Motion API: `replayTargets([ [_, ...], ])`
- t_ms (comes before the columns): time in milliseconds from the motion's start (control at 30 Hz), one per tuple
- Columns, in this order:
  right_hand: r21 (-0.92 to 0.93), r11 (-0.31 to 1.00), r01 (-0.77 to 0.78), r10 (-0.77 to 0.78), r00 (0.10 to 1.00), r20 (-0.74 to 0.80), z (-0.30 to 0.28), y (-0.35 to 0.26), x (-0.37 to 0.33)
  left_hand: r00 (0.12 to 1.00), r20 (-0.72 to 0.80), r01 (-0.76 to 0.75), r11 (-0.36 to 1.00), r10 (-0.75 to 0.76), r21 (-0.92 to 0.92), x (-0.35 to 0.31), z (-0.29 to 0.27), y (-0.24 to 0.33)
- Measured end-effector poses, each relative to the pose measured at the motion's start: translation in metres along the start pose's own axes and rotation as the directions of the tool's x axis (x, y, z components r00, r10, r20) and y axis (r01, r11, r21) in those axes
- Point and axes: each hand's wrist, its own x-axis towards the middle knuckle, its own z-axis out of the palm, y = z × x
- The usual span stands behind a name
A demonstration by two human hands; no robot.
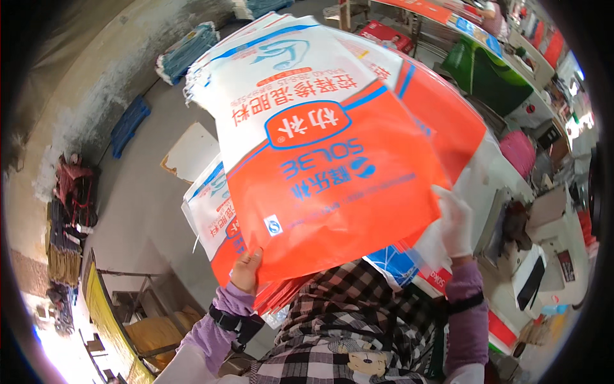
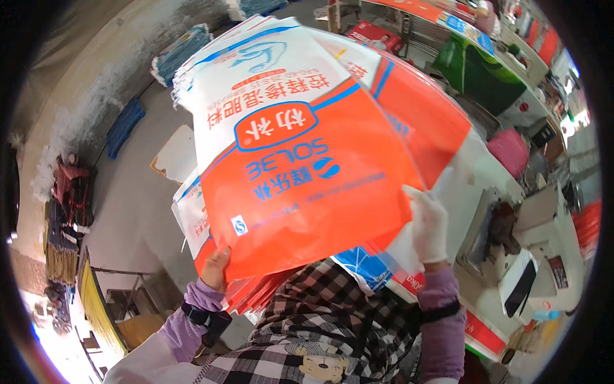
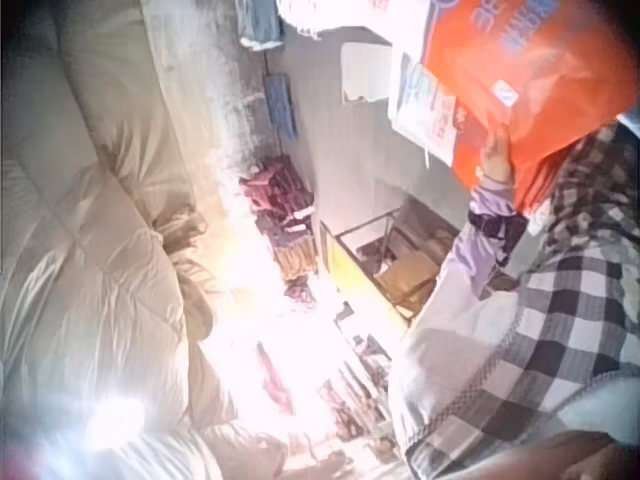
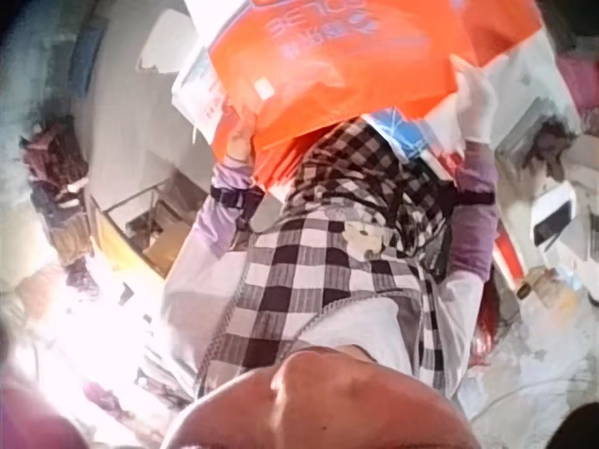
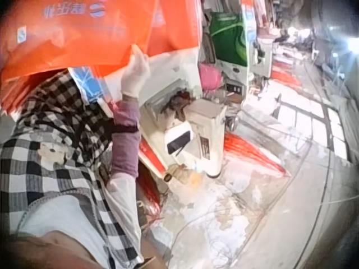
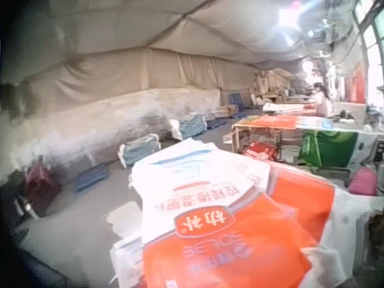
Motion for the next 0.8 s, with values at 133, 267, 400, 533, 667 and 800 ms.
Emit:
replayTargets([
  [133, -0.082, 0.988, 0.133, -0.141, 0.985, -0.1, 0.03, -0.082, 0.021, 0.899, -0.278, -0.262, 0.924, 0.339, 0.279, 0.025, -0.08, 0.019],
  [267, 0.036, 0.935, 0.352, -0.354, 0.925, 0.14, 0.14, -0.119, -0.005, 0.757, -0.442, -0.124, 0.77, 0.481, 0.626, -0.033, -0.169, 0.016],
  [400, 0.169, 0.983, 0.066, -0.131, 0.903, 0.41, 0.236, -0.1, -0.053, 0.632, -0.473, -0.127, 0.685, 0.614, 0.718, -0.12, -0.228, -0.072],
  [533, 0.292, 0.908, -0.301, 0.12, 0.853, 0.508, 0.284, -0.018, -0.1, 0.682, -0.637, -0.039, 0.887, 0.36, 0.46, -0.155, -0.197, -0.135],
  [667, 0.397, 0.805, -0.44, 0.252, 0.861, 0.442, 0.296, 0.013, -0.11, 0.681, -0.669, -0.069, 0.936, 0.298, 0.346, -0.133, -0.189, -0.152],
  [800, 0.423, 0.833, -0.358, 0.372, 0.927, 0.051, 0.325, 0.045, -0.113, 0.645, -0.764, 0.063, 0.996, 0.006, 0.061, -0.074, -0.149, -0.124],
])
